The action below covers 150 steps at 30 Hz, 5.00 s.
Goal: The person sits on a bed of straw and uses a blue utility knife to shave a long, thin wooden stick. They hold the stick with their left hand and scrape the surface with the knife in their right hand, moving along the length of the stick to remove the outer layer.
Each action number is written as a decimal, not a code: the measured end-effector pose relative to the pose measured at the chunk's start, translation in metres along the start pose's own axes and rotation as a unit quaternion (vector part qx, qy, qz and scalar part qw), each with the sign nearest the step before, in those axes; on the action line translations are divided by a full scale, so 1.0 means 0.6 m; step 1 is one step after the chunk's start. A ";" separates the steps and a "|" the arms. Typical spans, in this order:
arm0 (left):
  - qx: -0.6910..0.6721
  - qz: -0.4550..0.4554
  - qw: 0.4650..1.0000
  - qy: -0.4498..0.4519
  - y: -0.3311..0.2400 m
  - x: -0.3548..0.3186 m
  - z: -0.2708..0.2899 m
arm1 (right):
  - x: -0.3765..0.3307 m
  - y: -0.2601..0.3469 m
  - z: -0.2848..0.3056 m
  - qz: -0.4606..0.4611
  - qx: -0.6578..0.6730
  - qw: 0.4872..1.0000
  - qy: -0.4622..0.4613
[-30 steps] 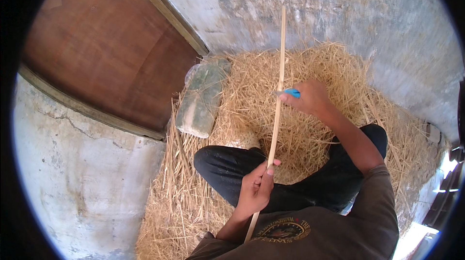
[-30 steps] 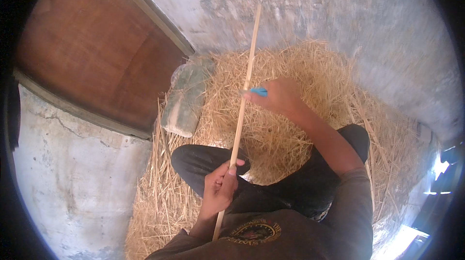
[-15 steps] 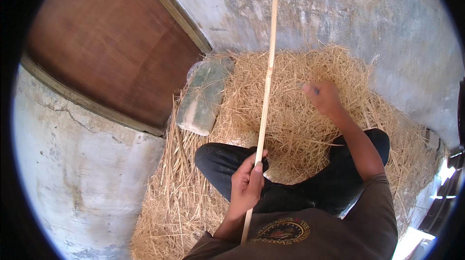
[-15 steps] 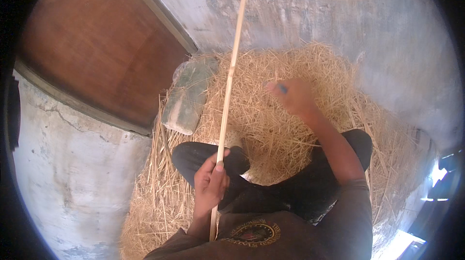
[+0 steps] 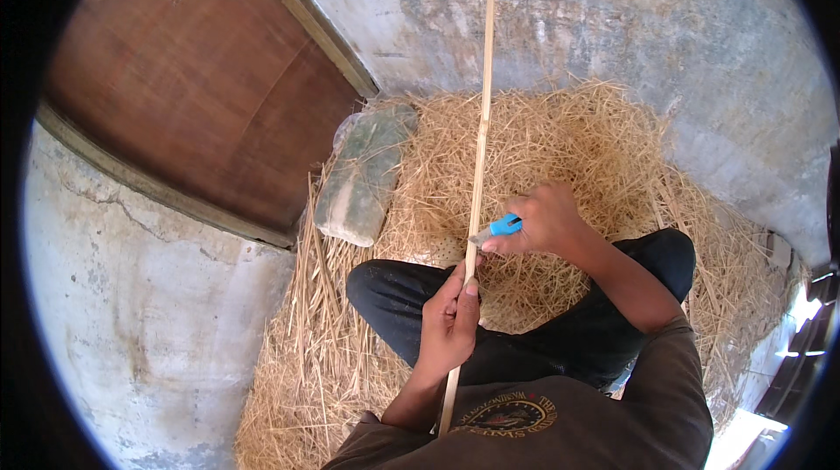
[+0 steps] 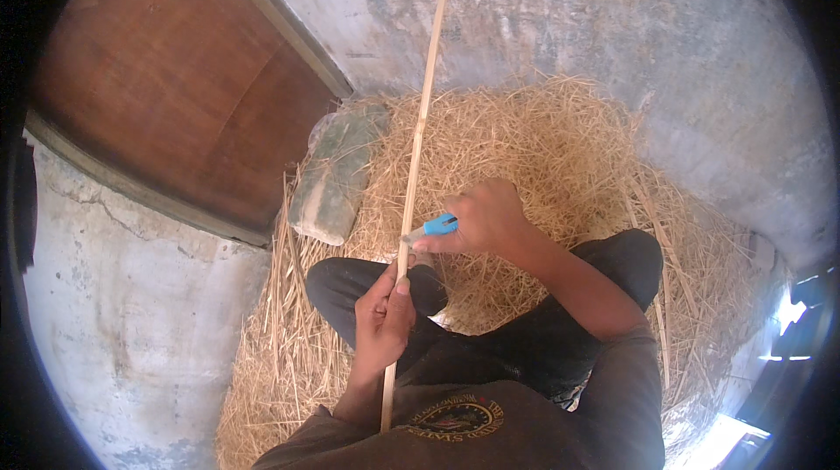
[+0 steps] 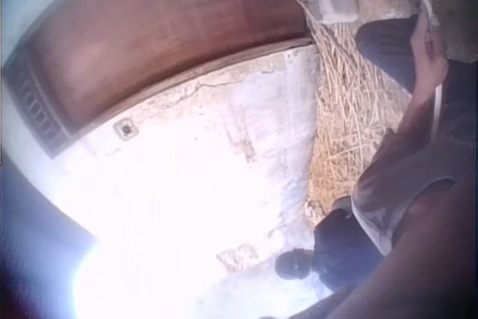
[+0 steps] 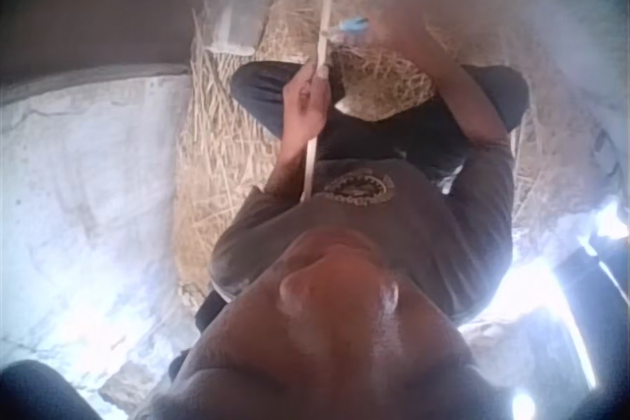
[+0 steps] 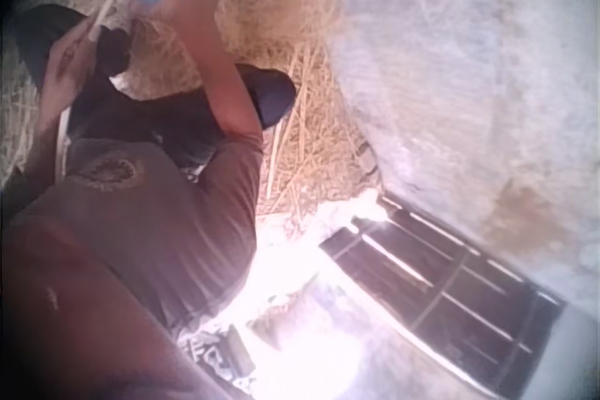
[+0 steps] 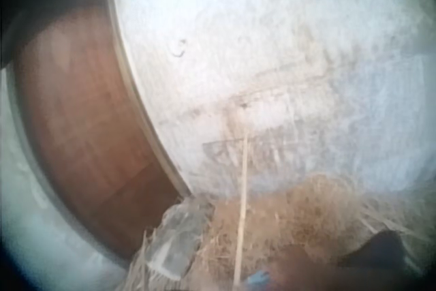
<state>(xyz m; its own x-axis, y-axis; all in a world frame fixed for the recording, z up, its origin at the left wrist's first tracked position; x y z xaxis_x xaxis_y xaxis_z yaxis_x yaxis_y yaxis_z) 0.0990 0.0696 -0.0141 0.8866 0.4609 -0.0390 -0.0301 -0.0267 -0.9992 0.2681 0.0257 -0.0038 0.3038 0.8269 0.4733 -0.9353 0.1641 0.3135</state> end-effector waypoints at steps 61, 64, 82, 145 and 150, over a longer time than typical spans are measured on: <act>0.014 0.018 0.999 0.029 0.012 -0.001 -0.038 | 0.030 -0.180 0.015 -0.150 -0.046 0.987 0.022; -0.001 0.019 1.000 0.023 0.011 -0.009 -0.037 | 0.021 -0.163 0.006 -0.194 -0.011 0.980 0.036; 0.008 0.109 0.991 0.072 0.023 -0.007 -0.012 | -0.038 -0.471 -0.002 -0.398 -0.188 0.897 -0.046; -0.039 0.157 0.980 0.115 0.108 -0.041 -0.022 | -0.009 -0.160 -0.021 -0.346 0.617 0.701 -0.090; -0.046 0.128 0.987 0.083 0.116 -0.063 -0.002 | -0.001 -0.155 -0.012 -0.308 0.530 0.787 -0.074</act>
<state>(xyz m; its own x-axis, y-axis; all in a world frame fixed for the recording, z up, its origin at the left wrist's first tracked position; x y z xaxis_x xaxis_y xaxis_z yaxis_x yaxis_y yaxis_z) 0.0638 0.0490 -0.0820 0.9186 0.2779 -0.2809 -0.2281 -0.2075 -0.9513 0.3534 0.0137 -0.0390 0.7314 0.6814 0.0285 0.0508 -0.0962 0.9941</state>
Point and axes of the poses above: each hand's wrist, its own x-axis towards the middle knuckle, its own z-axis out of the back of the hand, y = z × x, the point moved 8 cm from there along x, towards the middle knuckle, and after that the axes turned 2 degrees about y, right-handed, at the moved point
